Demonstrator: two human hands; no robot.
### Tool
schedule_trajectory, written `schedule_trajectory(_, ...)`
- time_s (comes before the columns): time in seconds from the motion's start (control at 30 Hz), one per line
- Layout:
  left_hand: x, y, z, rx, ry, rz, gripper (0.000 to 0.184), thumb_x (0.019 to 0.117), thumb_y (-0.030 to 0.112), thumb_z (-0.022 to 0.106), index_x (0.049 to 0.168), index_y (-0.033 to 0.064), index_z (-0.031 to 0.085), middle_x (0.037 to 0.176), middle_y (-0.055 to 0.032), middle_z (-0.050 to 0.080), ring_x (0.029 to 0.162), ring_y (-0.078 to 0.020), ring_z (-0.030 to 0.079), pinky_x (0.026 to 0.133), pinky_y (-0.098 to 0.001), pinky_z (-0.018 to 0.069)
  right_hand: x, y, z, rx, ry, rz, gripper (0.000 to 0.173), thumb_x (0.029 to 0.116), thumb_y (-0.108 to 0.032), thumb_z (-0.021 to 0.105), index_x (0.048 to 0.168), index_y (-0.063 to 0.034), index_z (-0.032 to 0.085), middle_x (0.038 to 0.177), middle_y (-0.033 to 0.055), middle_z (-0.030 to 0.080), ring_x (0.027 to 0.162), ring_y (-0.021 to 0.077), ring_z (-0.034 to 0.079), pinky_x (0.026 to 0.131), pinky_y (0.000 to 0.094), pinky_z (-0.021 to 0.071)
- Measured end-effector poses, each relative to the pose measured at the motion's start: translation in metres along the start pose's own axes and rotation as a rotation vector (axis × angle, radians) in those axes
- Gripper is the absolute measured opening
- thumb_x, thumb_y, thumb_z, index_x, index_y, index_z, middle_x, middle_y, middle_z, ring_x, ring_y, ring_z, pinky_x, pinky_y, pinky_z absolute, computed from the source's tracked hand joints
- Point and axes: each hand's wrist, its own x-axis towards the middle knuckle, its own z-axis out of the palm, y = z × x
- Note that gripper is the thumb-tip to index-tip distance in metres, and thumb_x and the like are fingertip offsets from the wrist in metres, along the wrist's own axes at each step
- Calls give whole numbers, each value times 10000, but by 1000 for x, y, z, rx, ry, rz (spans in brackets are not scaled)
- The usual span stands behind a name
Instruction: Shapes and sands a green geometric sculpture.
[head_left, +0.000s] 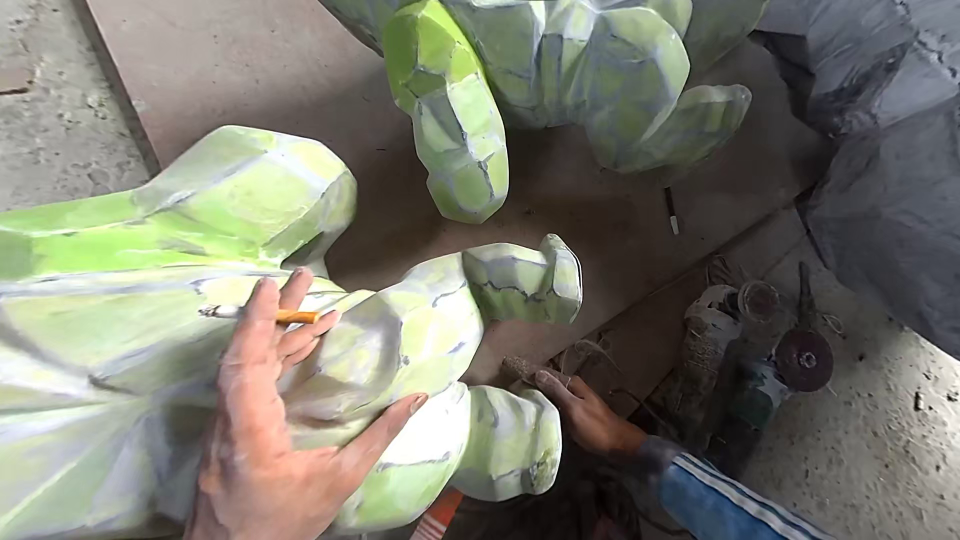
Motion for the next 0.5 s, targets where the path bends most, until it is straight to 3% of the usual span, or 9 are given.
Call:
schedule_trajectory(0.03,-2,-3,0,-11,3,2,1304,663,514,904,1641,129,132,1632,-152,364,1351,-336,548,1088,-487,501,-12,-9,-3,37,-58,-14,542,1119,-434,326,1407,-65,600,1318,70,678,1177,136,656,1024,362,550)
schedule_trajectory(0.07,-3,-6,1,-24,6,2,1313,657,501,913,1641,125,130,1633,-161,358,1351,-356,544,1090,-504,500,-25,-20,-8,55,-93,-43,560,1115,-455,324,1393,-63,613,1266,75,696,1090,145,681,945,363,579)
schedule_trajectory(0.1,-4,-8,2,-35,10,2,1325,651,491,922,1643,122,124,1636,-165,353,1352,-372,543,1095,-519,499,-35,-28,-14,68,-112,-62,565,1110,-468,332,1330,-52,644,1137,78,714,949,146,689,836,357,594)
schedule_trajectory(0.17,-7,-10,1,-37,12,-6,1334,643,481,927,1644,122,122,1640,-165,348,1346,-375,545,1095,-522,491,-35,-24,-22,0,-134,-78,545,1114,-465,320,1225,-59,664,971,42,698,828,110,670,761,323,590)
schedule_trajectory(0.27,-6,-9,1,-44,10,-15,1342,633,467,935,1640,100,128,1636,-176,348,1357,-389,532,1101,-525,492,6,5,-21,-156,-100,19,527,1114,-463,325,1290,-93,655,1123,44,718,1002,101,692,902,336,592)
schedule_trajectory(0.33,-7,-11,1,-39,13,-16,1347,623,466,940,1639,94,136,1635,-180,349,1357,-391,533,1098,-526,497,15,10,-11,-110,-44,99,519,1105,-490,331,1255,-108,648,1063,57,691,910,138,688,762,366,607)
schedule_trajectory(0.4,-9,-13,0,-37,7,-15,1345,624,459,942,1636,80,142,1635,-200,338,1351,-405,534,1095,-534,502,-4,-1,-10,-41,-84,59,546,1110,-483,327,1407,-122,609,1276,48,688,1085,138,685,903,371,597)
schedule_trajectory(0.43,-9,-13,0,-37,2,-12,1345,626,452,942,1634,67,139,1635,-215,330,1351,-418,530,1096,-541,499,-19,-9,-12,-5,-107,-8,562,1113,-474,320,1421,-92,595,1324,58,676,1146,143,671,975,375,578)
schedule_trajectory(0.5,-8,-12,-2,-37,-9,-15,1349,631,439,944,1635,61,126,1638,-229,313,1354,-430,522,1103,-548,489,-38,-16,-13,65,-106,-113,564,1115,-465,322,1366,-51,613,1157,82,708,958,153,700,830,367,614)
